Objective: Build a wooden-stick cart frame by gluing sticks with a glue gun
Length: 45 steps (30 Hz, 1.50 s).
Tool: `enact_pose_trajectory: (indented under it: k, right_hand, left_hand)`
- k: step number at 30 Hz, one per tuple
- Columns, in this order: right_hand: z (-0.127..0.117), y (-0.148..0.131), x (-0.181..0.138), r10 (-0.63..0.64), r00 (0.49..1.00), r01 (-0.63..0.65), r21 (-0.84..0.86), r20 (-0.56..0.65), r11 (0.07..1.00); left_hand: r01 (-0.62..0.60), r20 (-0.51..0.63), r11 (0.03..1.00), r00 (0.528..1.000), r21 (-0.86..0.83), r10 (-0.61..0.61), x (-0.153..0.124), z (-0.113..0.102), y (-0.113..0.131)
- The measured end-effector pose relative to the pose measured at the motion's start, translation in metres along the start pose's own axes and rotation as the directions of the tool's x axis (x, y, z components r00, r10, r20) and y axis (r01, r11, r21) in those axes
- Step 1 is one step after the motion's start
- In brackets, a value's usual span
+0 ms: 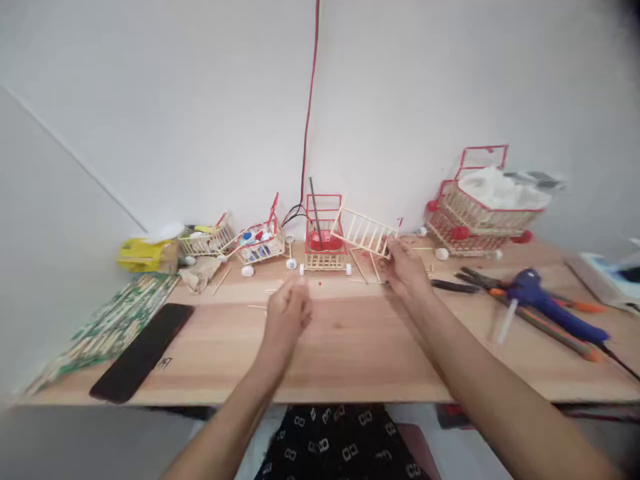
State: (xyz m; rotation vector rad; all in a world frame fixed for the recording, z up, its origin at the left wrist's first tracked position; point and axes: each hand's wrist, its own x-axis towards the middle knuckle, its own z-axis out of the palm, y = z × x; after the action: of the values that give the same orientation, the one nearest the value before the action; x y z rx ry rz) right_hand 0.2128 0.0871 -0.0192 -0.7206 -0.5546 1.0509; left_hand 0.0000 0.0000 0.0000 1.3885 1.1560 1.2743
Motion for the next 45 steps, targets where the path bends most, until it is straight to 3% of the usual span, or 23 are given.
enact_pose_trajectory:
  k: [2, 5, 8, 10, 13, 14, 17, 19, 21, 28, 32, 36, 38, 40, 42, 45]
  right_hand:
    - [-0.003, -0.001, 0.002, -0.008, 1.000, 0.008, -0.003, -0.006, 1.000]
    - [-0.008, -0.001, 0.005, -0.005, 1.000, 0.005, -0.015, -0.002, 1.000]
    - [-0.011, 0.001, 0.007, 0.020, 1.000, -0.019, -0.047, 0.017, 0.999]
    - [-0.012, 0.002, 0.008, 0.034, 0.999, -0.031, -0.074, 0.033, 0.997]
    - [-0.012, 0.001, 0.008, 0.036, 0.998, -0.031, -0.098, 0.051, 0.995]
    - [-0.012, 0.001, 0.008, 0.035, 0.998, -0.030, -0.101, 0.056, 0.994]
    - [-0.010, -0.001, 0.006, 0.032, 0.997, -0.024, -0.112, 0.070, 0.993]
    - [-0.009, -0.001, 0.005, 0.025, 0.996, -0.013, -0.130, 0.089, 0.991]
    - [-0.008, 0.000, 0.004, 0.014, 0.994, 0.004, -0.158, 0.112, 0.987]
    - [-0.008, 0.008, 0.000, -0.040, 0.988, 0.077, -0.247, 0.152, 0.966]
    - [-0.009, 0.013, -0.001, -0.020, 0.985, 0.070, -0.290, 0.173, 0.954]
    - [-0.009, 0.012, -0.002, -0.045, 0.987, 0.088, -0.289, 0.154, 0.953]
    - [-0.008, 0.011, -0.001, -0.055, 0.988, 0.095, -0.286, 0.143, 0.953]
    - [-0.008, 0.011, -0.001, -0.059, 0.988, 0.099, -0.288, 0.142, 0.953]
    - [-0.009, 0.011, -0.001, -0.056, 0.987, 0.100, -0.299, 0.152, 0.949]
    - [-0.009, 0.012, -0.001, -0.049, 0.986, 0.098, -0.310, 0.162, 0.946]
  left_hand:
    - [-0.060, -0.075, 0.998, 0.995, 0.032, 0.062, 0.012, -0.020, 0.000]
    - [-0.148, -0.078, 0.989, 0.986, 0.003, 0.148, 0.029, -0.040, -0.005]
    - [-0.145, 0.039, 0.989, 0.989, 0.008, 0.144, 0.036, -0.041, -0.012]
    - [-0.178, 0.157, 0.977, 0.975, 0.121, 0.158, 0.033, -0.034, -0.013]
    - [-0.366, 0.371, 0.872, 0.897, 0.325, 0.239, 0.019, -0.027, -0.009]
    - [-0.418, 0.381, 0.828, 0.883, 0.373, 0.274, 0.014, -0.027, -0.008]
    - [-0.385, 0.188, 0.792, 0.923, 0.474, 0.336, 0.002, -0.037, -0.005]
    - [-0.274, 0.039, 0.841, 0.956, 0.466, 0.290, -0.003, -0.048, -0.007]
    - [-0.189, -0.029, 0.894, 0.975, 0.407, 0.219, -0.008, -0.059, -0.010]
    - [-0.042, -0.151, 0.931, 0.983, 0.361, 0.103, -0.029, -0.071, -0.021]
    - [-0.036, -0.165, 0.980, 0.984, 0.194, 0.069, -0.029, -0.076, -0.017]
    - [-0.156, 0.005, 0.896, 0.986, 0.415, 0.169, -0.012, -0.091, -0.006]
    - [-0.234, -0.084, 0.859, 0.949, 0.456, 0.303, -0.002, -0.101, -0.002]
    - [-0.208, -0.126, 0.941, 0.960, 0.268, 0.249, 0.004, -0.109, 0.001]
    - [-0.096, -0.131, 0.988, 0.985, 0.124, 0.112, 0.006, -0.112, 0.003]
    - [-0.036, -0.234, 0.980, 0.969, 0.198, 0.083, 0.009, -0.102, 0.003]
